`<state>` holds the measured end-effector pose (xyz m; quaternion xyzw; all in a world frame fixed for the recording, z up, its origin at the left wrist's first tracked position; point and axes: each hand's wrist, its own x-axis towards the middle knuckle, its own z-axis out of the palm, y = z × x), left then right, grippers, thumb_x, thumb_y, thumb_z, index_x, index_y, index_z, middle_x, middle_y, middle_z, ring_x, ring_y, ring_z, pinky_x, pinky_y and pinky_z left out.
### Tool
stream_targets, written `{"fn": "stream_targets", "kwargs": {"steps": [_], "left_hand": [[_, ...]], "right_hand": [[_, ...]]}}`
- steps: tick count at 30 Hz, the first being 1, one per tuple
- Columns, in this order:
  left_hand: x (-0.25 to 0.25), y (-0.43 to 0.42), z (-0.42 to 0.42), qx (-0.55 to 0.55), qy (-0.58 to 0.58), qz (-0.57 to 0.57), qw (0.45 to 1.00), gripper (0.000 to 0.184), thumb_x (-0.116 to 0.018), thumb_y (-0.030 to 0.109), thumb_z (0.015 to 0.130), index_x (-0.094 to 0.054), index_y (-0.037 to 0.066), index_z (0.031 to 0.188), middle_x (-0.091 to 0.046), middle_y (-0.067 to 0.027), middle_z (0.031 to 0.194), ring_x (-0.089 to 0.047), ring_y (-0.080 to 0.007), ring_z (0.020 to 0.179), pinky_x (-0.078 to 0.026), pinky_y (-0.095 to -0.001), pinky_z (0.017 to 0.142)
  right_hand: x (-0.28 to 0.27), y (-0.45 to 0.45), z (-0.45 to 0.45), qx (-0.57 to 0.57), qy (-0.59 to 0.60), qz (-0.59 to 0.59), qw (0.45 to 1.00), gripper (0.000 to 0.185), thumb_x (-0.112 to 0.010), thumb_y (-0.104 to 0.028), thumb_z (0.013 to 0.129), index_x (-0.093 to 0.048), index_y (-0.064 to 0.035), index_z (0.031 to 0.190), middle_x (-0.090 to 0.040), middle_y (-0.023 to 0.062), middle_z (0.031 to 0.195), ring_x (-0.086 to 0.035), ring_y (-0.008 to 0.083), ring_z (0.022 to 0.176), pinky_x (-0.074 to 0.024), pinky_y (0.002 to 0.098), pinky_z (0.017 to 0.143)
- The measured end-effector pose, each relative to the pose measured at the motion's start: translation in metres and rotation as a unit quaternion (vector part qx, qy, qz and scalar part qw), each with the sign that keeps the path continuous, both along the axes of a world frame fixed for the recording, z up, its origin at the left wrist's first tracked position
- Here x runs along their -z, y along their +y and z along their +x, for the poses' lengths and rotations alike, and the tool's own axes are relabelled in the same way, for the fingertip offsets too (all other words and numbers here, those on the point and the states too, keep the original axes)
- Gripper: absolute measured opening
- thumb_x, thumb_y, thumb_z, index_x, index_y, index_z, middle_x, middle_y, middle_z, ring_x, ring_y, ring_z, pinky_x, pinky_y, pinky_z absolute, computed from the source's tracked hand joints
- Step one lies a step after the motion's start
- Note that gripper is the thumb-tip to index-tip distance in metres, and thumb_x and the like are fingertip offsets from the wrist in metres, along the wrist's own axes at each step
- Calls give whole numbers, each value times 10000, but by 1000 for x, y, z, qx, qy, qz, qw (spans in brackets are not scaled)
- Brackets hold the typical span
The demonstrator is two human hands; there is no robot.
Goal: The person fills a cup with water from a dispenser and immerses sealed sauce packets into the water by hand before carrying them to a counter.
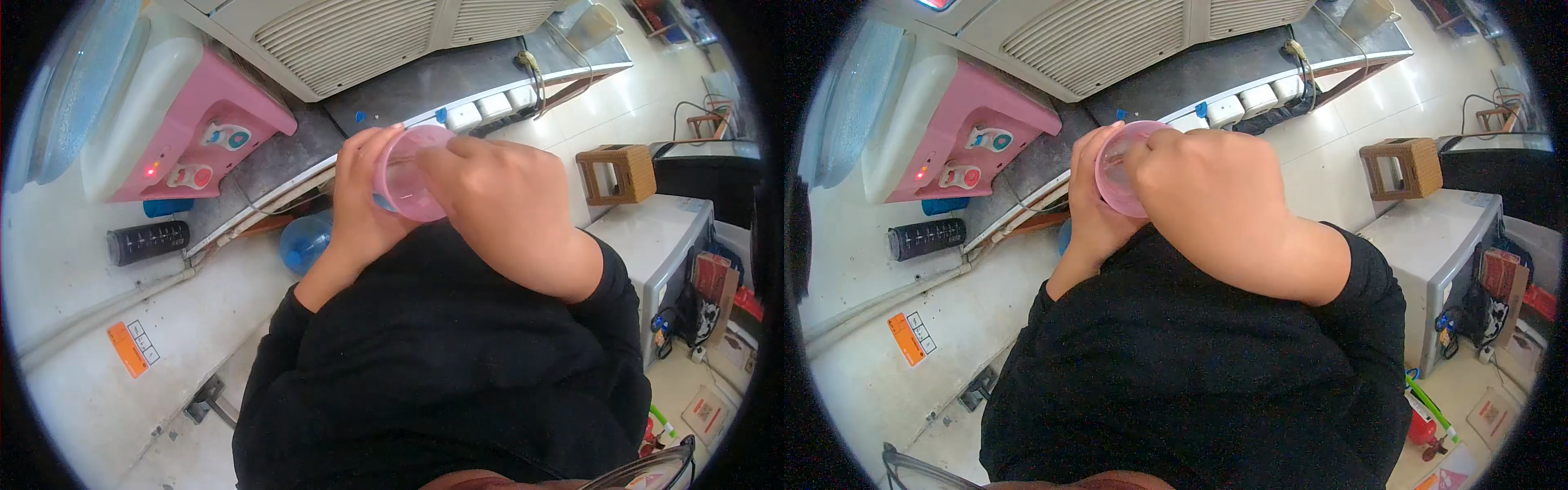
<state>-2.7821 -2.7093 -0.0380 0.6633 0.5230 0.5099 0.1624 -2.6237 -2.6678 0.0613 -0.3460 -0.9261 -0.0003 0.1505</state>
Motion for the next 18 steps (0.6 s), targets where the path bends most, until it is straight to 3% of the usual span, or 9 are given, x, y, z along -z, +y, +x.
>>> {"fn": "stream_targets", "kwargs": {"steps": [6, 12, 18], "left_hand": [[-2, -1, 4, 12, 27, 11, 999, 868, -886, 164, 498, -493, 87, 1268, -510, -121, 1211, -491, -325, 1108, -420, -414, 930], [5, -2, 6, 16, 13, 2, 1000, 854, -881, 166, 509, -498, 77, 1267, -502, -132, 1198, -491, -334, 1102, -418, -412, 927], [3, -3, 8, 17, 26, -7, 999, 858, -878, 149, 498, -501, 88, 1267, -501, -130, 1195, -494, -331, 1088, -413, -412, 927]], "right_hand": [[7, -3, -9, 10, -84, -60, 995, 146, -656, -113, 671, -642, -107, 816, -619, 64, 630, -651, 220, 569, -496, 313, 480], [16, -4, -15, 19, -71, -38, 997, 63, -660, -108, 620, -650, -96, 681, -622, 77, 603, -649, 227, 544, -499, 322, 461], [23, 1, -13, -29, -41, -35, 998, 48, -664, -110, 605, -650, -95, 648, -624, 85, 600, -650, 226, 539, -497, 323, 454]]}}
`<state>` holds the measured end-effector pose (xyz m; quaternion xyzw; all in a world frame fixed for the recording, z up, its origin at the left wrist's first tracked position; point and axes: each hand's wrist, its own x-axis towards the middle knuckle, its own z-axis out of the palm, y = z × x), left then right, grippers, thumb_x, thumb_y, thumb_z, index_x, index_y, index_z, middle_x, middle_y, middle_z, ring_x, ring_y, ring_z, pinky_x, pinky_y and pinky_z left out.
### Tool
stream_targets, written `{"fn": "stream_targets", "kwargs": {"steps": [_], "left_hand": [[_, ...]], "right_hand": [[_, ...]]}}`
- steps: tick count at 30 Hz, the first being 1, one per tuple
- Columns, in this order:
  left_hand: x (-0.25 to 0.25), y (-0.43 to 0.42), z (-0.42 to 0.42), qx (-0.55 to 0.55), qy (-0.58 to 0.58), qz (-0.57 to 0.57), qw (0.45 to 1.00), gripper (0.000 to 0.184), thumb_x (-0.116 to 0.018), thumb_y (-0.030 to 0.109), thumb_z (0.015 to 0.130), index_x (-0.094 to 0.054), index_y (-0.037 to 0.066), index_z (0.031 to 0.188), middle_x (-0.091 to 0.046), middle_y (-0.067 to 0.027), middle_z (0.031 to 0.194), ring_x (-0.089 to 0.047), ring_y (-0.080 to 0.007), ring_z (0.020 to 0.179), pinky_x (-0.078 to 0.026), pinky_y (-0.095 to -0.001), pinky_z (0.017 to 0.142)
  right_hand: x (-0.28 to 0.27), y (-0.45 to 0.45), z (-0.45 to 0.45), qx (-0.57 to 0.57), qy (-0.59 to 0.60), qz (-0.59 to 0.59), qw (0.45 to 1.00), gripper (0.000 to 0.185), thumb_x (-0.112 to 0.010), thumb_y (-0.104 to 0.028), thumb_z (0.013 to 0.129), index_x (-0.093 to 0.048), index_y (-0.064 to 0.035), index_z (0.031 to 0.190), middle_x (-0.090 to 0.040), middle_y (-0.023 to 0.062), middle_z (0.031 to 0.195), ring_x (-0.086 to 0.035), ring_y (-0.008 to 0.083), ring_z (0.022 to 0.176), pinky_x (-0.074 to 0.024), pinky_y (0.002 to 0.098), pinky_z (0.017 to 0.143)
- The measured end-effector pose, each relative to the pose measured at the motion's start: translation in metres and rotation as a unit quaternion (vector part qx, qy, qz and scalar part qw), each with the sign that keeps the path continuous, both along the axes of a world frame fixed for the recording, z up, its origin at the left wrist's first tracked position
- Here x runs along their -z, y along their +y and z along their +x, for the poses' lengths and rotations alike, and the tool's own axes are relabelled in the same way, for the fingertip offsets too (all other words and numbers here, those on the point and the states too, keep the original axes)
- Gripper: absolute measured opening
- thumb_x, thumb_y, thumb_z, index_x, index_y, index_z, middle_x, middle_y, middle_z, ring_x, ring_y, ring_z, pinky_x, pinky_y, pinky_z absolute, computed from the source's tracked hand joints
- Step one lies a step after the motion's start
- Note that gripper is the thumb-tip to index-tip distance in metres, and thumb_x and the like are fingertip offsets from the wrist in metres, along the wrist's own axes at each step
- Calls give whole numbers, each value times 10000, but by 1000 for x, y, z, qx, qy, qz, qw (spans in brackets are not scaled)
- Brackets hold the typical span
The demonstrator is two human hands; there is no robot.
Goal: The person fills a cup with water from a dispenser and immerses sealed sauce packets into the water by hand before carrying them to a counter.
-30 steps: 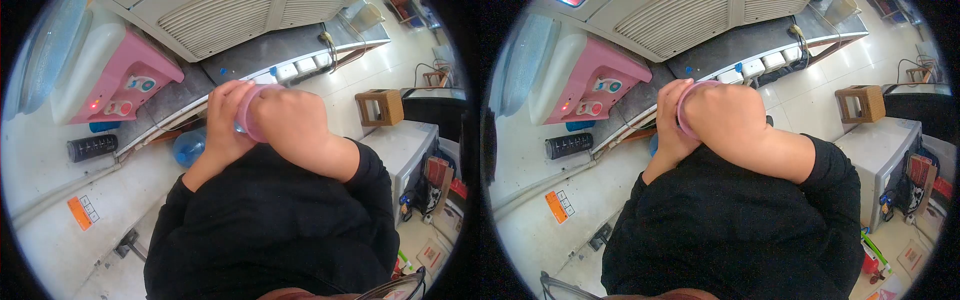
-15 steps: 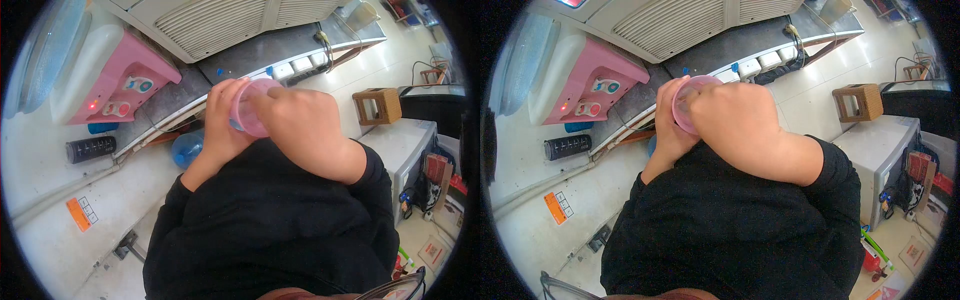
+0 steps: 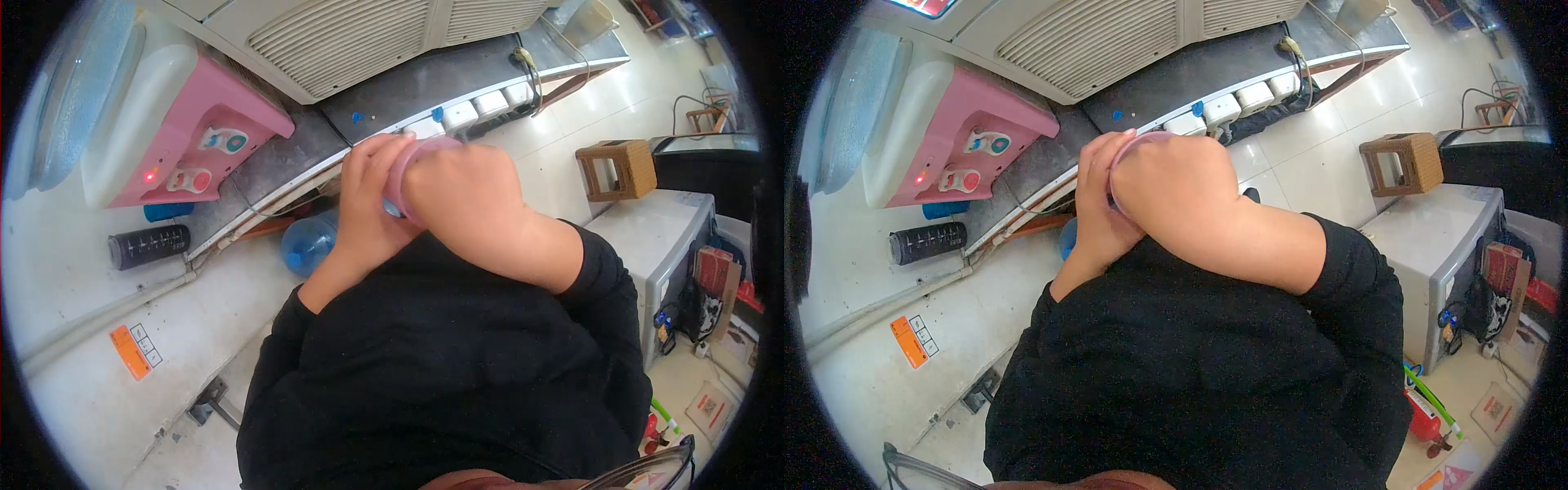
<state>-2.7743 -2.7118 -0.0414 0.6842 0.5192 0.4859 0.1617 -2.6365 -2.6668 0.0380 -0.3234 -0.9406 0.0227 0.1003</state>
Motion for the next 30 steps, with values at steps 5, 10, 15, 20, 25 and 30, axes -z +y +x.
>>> {"fn": "stream_targets", "kwargs": {"steps": [5, 10, 15, 20, 25, 30], "left_hand": [[0, 0, -1, -3, -13, -3, 1000, 860, -878, 141, 492, -506, 94, 1267, -503, -126, 1184, -495, -328, 1081, -414, -411, 920], [-4, -1, 2, 7, -19, -26, 999, 846, -878, 128, 492, -518, 97, 1257, -504, -120, 1181, -496, -322, 1082, -418, -402, 918], [-3, 0, 2, 11, -14, -22, 1000, 845, -881, 127, 492, -518, 96, 1255, -506, -119, 1181, -495, -323, 1095, -427, -401, 914], [-2, 2, -5, -10, -13, -31, 999, 855, -885, 146, 500, -497, 79, 1259, -510, -127, 1202, -504, -311, 1120, -424, -390, 949], [-3, 2, -5, -24, -12, -49, 998, 880, -896, 166, 490, -485, 71, 1263, -507, -123, 1219, -508, -298, 1132, -415, -376, 971], [-6, 2, -7, -10, -13, -56, 998, 840, -880, 155, 518, -492, 86, 1260, -505, -112, 1205, -507, -297, 1124, -453, -389, 930]], "right_hand": [[-2, -1, -1, 34, -19, -1, 999, 54, -673, -124, 601, -652, -101, 645, -618, 80, 603, -646, 222, 543, -497, 323, 457], [5, 1, 1, 26, -24, -8, 999, 61, -677, -138, 603, -650, -102, 644, -620, 77, 614, -644, 220, 543, -498, 325, 461], [7, 2, 0, 34, -27, -3, 999, 74, -675, -135, 612, -648, -104, 673, -612, 77, 611, -642, 229, 543, -502, 328, 472], [-9, 5, 18, 45, 25, -10, 999, 73, -664, -145, 705, -620, -114, 755, -608, 74, 619, -628, 265, 561, -482, 348, 493], [-10, 12, 23, 29, 157, -18, 987, 108, -648, -126, 779, -566, -107, 845, -611, 71, 632, -614, 282, 571, -457, 366, 505], [-11, 14, 24, 45, 189, -161, 968, 160, -603, -149, 840, -511, -82, 952, -607, 116, 641, -615, 339, 625, -467, 433, 556]]}}
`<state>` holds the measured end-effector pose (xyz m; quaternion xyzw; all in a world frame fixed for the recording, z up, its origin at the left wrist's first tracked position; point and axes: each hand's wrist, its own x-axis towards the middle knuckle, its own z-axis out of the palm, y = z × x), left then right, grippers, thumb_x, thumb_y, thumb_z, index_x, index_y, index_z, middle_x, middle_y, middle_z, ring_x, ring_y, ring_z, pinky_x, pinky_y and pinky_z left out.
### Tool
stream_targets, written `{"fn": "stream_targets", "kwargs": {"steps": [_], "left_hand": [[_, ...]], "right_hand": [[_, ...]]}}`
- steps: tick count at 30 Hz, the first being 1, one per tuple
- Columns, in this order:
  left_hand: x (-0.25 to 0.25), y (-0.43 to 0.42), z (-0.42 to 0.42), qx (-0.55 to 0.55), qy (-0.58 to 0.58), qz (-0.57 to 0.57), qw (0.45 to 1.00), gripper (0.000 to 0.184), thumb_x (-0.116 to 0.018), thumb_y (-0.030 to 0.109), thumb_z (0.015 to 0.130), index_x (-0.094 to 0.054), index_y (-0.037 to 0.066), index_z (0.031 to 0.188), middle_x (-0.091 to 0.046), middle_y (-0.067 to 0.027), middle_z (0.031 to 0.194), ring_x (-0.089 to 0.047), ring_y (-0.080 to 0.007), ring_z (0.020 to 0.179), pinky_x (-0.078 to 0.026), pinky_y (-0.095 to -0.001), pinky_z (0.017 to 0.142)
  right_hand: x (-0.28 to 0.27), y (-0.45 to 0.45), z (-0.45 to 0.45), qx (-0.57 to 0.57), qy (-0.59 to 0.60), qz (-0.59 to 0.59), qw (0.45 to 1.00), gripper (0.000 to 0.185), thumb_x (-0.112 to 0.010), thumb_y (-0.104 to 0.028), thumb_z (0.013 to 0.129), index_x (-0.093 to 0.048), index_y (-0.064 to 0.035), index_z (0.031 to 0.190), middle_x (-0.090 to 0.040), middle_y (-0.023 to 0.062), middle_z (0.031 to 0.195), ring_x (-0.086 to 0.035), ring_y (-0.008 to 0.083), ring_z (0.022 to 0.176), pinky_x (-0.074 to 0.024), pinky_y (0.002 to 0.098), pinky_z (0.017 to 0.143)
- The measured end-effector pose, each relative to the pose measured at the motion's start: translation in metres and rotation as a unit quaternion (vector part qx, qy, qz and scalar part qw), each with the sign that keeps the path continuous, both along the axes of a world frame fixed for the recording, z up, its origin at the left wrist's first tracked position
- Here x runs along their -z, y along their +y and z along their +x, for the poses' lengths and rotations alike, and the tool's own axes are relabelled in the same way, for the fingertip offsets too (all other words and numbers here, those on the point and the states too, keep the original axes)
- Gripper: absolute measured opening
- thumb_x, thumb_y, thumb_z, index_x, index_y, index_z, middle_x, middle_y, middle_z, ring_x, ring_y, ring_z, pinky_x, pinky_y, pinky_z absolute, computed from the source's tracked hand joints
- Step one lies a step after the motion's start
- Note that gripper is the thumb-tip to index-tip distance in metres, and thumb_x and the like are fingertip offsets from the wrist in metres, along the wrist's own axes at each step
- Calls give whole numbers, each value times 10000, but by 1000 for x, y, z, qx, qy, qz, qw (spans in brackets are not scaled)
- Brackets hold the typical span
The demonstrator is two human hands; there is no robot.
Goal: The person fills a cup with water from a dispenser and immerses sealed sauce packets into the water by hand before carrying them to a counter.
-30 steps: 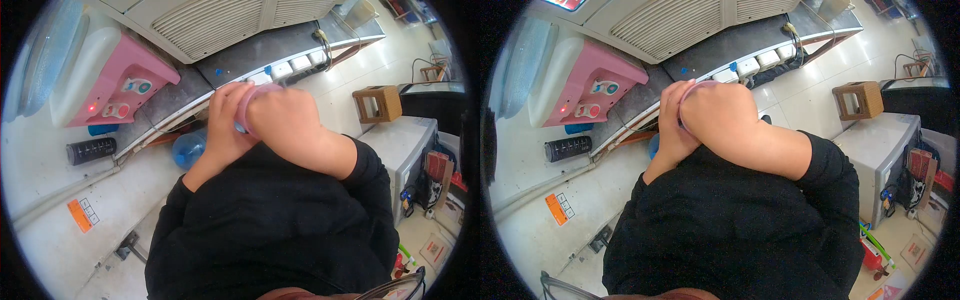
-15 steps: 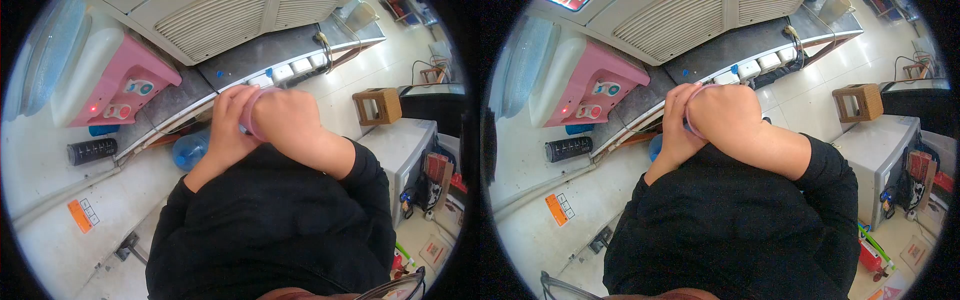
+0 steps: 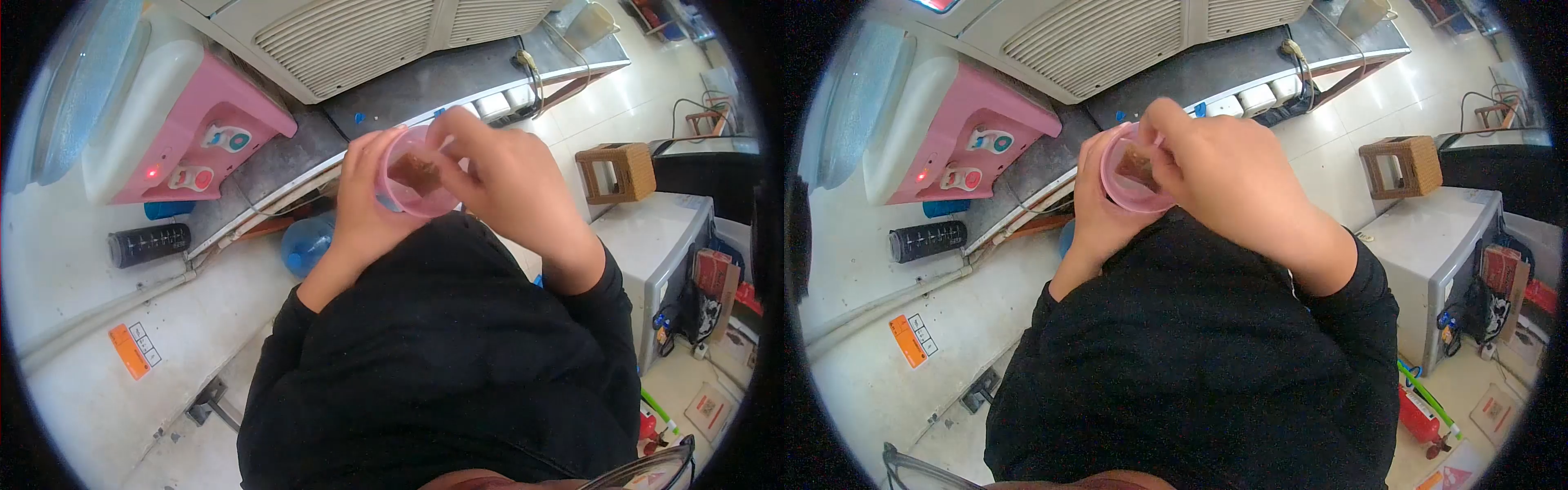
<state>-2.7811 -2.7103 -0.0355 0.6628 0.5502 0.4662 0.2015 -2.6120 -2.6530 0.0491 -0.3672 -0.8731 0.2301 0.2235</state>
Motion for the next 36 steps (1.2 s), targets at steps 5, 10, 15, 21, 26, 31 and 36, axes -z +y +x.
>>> {"fn": "stream_targets", "kwargs": {"steps": [5, 10, 15, 21, 26, 31, 36], "left_hand": [[5, 1, 1, -10, -20, 1, 1000, 835, -878, 159, 524, -491, 85, 1260, -502, -113, 1191, -515, -295, 1118, -458, -382, 929], [2, 0, 0, -14, -18, -7, 1000, 827, -876, 162, 527, -495, 80, 1256, -504, -115, 1189, -517, -297, 1115, -454, -385, 936], [2, 1, -1, -15, 8, 8, 1000, 830, -872, 163, 529, -492, 81, 1263, -502, -113, 1197, -505, -305, 1128, -445, -387, 949], [-3, -1, 1, -14, -20, -2, 1000, 836, -867, 157, 531, -485, 84, 1270, -505, -118, 1205, -498, -310, 1134, -440, -394, 954], [-2, -2, 2, -19, -21, 5, 1000, 840, -867, 159, 532, -480, 85, 1275, -502, -119, 1208, -494, -309, 1140, -436, -397, 957], [-6, -5, 3, -12, -9, -1, 1000, 811, -875, 158, 554, -484, 64, 1257, -499, -119, 1208, -499, -290, 1149, -406, -384, 980], [-7, -4, 6, -8, -4, -1, 1000, 821, -872, 192, 536, -491, 80, 1254, -514, -115, 1196, -500, -313, 1125, -435, -400, 948]], "right_hand": [[1, 6, 4, -17, 72, -132, 988, 146, -577, -103, 850, -547, -87, 991, -641, 136, 699, -634, 316, 643, -481, 378, 575], [7, 3, 4, 2, 139, -189, 972, 85, -550, -54, 852, -581, -72, 929, -641, 131, 706, -632, 248, 598, -465, 320, 560], [-2, 0, 4, 76, 96, -225, 967, 142, -530, -19, 840, -636, -57, 926, -634, 128, 706, -615, 217, 580, -463, 279, 561], [16, 8, 13, -48, 172, -144, 973, 142, -577, -44, 808, -663, -30, 921, -657, 102, 779, -603, 183, 624, -467, 274, 578], [4, 5, 15, -9, 191, -144, 971, 155, -703, -36, 756, -667, -20, 906, -647, 37, 882, -589, 94, 771, -457, 233, 644], [11, 3, 14, 40, 314, -299, 900, 393, -803, -33, 693, -627, -8, 1043, -621, 26, 963, -592, 92, 865, -477, 219, 751], [2, 0, 7, 35, 384, -341, 857, 349, -758, -23, 752, -612, 39, 1063, -642, 40, 893, -627, 114, 869, -520, 261, 794]]}}
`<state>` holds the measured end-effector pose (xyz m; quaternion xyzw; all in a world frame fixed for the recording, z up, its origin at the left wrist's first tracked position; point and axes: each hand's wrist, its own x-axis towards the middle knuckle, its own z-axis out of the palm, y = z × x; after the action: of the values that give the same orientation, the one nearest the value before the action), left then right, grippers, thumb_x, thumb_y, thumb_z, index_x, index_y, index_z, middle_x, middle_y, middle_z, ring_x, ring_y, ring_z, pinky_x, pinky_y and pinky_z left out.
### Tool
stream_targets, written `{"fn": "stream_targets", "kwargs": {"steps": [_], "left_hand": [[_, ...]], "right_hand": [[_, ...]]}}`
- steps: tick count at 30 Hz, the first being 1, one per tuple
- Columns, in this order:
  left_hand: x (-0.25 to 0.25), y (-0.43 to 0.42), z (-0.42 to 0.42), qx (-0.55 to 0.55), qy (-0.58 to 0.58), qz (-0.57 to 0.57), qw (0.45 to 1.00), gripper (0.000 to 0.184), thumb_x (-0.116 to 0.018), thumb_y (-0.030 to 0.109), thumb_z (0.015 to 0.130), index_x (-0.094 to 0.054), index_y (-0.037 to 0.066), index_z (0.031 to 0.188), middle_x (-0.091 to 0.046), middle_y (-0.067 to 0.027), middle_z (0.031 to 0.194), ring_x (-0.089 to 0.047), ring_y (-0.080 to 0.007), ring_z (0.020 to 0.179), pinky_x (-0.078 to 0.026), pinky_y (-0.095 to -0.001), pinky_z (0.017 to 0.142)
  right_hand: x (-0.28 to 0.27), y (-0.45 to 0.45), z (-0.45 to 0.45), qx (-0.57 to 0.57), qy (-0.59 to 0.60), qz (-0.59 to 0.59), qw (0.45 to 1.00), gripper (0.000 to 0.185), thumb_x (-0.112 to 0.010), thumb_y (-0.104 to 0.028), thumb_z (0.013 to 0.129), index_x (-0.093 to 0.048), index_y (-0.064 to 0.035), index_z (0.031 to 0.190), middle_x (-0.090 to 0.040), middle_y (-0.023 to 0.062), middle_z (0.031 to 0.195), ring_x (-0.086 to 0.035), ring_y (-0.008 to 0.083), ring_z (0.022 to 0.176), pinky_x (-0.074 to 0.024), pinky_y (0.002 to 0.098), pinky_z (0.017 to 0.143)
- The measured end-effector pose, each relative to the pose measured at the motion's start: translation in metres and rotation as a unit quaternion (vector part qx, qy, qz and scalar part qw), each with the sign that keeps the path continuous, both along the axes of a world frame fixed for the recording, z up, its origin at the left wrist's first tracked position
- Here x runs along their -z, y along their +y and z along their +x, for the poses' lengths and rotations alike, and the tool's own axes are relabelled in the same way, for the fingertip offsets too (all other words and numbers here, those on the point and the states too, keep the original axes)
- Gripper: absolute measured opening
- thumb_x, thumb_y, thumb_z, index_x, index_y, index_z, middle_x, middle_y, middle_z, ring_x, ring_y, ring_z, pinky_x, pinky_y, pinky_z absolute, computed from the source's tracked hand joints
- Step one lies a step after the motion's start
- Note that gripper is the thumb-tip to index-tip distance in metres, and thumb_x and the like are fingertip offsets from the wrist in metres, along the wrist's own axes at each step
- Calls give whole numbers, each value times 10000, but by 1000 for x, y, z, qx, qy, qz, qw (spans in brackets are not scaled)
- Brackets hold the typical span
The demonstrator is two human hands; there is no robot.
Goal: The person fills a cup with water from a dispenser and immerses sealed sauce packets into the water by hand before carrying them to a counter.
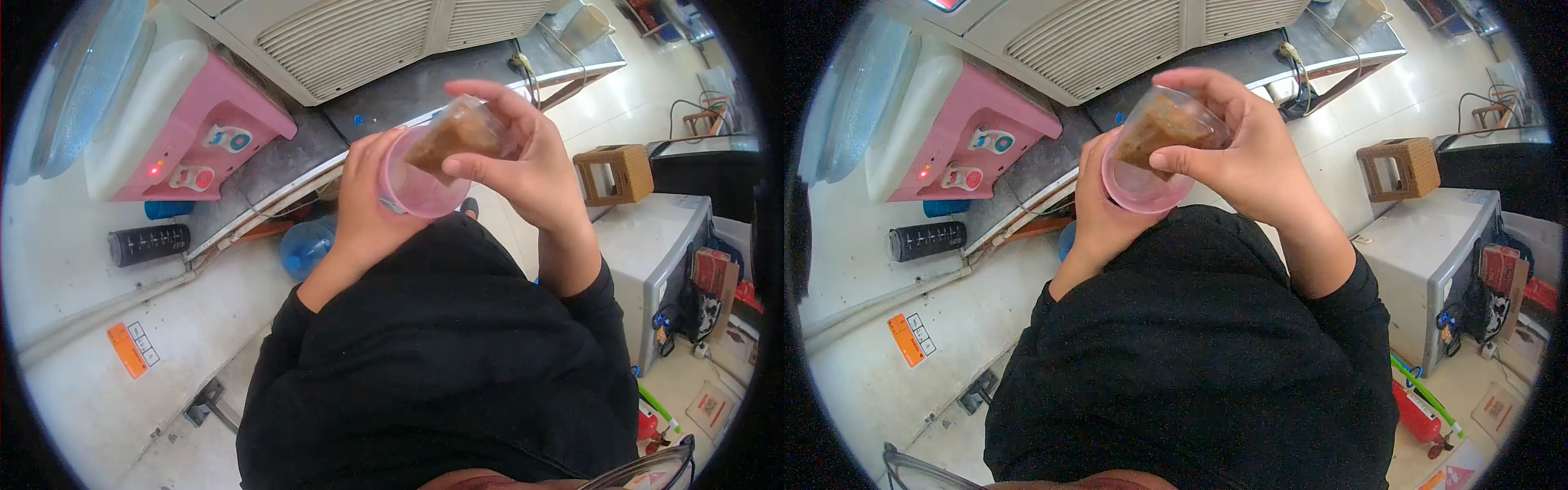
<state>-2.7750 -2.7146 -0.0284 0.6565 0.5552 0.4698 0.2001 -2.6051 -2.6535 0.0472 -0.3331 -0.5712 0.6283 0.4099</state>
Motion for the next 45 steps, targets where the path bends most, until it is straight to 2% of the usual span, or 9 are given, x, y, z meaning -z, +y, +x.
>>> {"fn": "stream_targets", "kwargs": {"steps": [9, 15, 21, 24, 27, 30, 33, 42, 45], "left_hand": [[1, -2, 3, -4, 7, -11, 1000, 786, -878, 166, 557, -490, 55, 1232, -500, -111, 1176, -513, -266, 1115, -419, -362, 950], [3, -3, 2, -1, 6, -12, 1000, 804, -880, 166, 551, -480, 54, 1239, -501, -112, 1166, -526, -266, 1095, -430, -355, 937], [5, -4, 1, -1, 21, 6, 1000, 822, -882, 159, 543, -475, 51, 1248, -501, -110, 1174, -529, -266, 1096, -431, -358, 940], [6, -4, 0, 0, 5, -1, 1000, 831, -882, 146, 536, -475, 57, 1256, -500, -111, 1182, -527, -268, 1104, -431, -357, 943], [6, -5, 1, 0, -46, -28, 999, 813, -873, 169, 526, -502, 75, 1243, -512, -109, 1213, -492, -305, 1143, -428, -394, 956], [8, -4, 2, 7, -25, -12, 1000, 814, -867, 155, 532, -497, 75, 1252, -507, -111, 1214, -489, -301, 1146, -427, -391, 958], [7, -5, 3, 13, -38, -22, 999, 822, -868, 101, 527, -485, 69, 1254, -497, -106, 1183, -526, -255, 1105, -432, -354, 949], [8, -7, 0, 0, -1, -20, 1000, 848, -876, 103, 506, -483, 62, 1257, -504, -109, 1178, -517, -255, 1106, -433, -350, 943], [8, -6, -3, 11, -7, 12, 1000, 858, -882, 107, 521, -464, 49, 1269, -518, -112, 1192, -525, -249, 1101, -430, -350, 947]], "right_hand": [[7, 1, 6, -69, 0, -50, 996, 208, -637, -55, 866, -620, 35, 1054, -667, 68, 950, -627, 120, 875, -507, 273, 828], [8, 0, 4, -56, -46, -27, 997, 179, -685, -68, 829, -642, 19, 980, -659, 48, 912, -610, 112, 845, -495, 256, 793], [15, -3, 1, -36, -68, 34, 996, 147, -611, 13, 840, -642, 4, 984, -671, 41, 887, -606, 89, 826, -494, 245, 757], [10, -9, -1, -33, -97, 71, 992, 191, -628, 2, 801, -649, -27, 989, -663, 54, 856, -611, 143, 813, -482, 280, 768], [-1, -10, 4, -14, -315, 398, 862, 238, -651, -35, 742, -658, -63, 979, -649, 75, 837, -583, 233, 810, -453, 336, 788], [1, -13, 0, -2, -360, 389, 848, 259, -666, -80, 699, -662, -88, 957, -646, 70, 828, -542, 293, 818, -424, 384, 788], [4, -16, -5, 19, -401, 401, 823, 228, -662, -96, 718, -662, -101, 946, -660, 52, 856, -563, 277, 817, -429, 389, 768], [-5, -18, -2, 21, -404, 471, 784, 137, -668, -17, 710, -673, -85, 828, -644, 52, 770, -551, 260, 690, -459, 347, 632], [-12, -18, -3, 39, -354, 447, 820, 121, -671, -11, 744, -680, -74, 848, -656, 58, 767, -575, 228, 662, -462, 310, 577]]}}
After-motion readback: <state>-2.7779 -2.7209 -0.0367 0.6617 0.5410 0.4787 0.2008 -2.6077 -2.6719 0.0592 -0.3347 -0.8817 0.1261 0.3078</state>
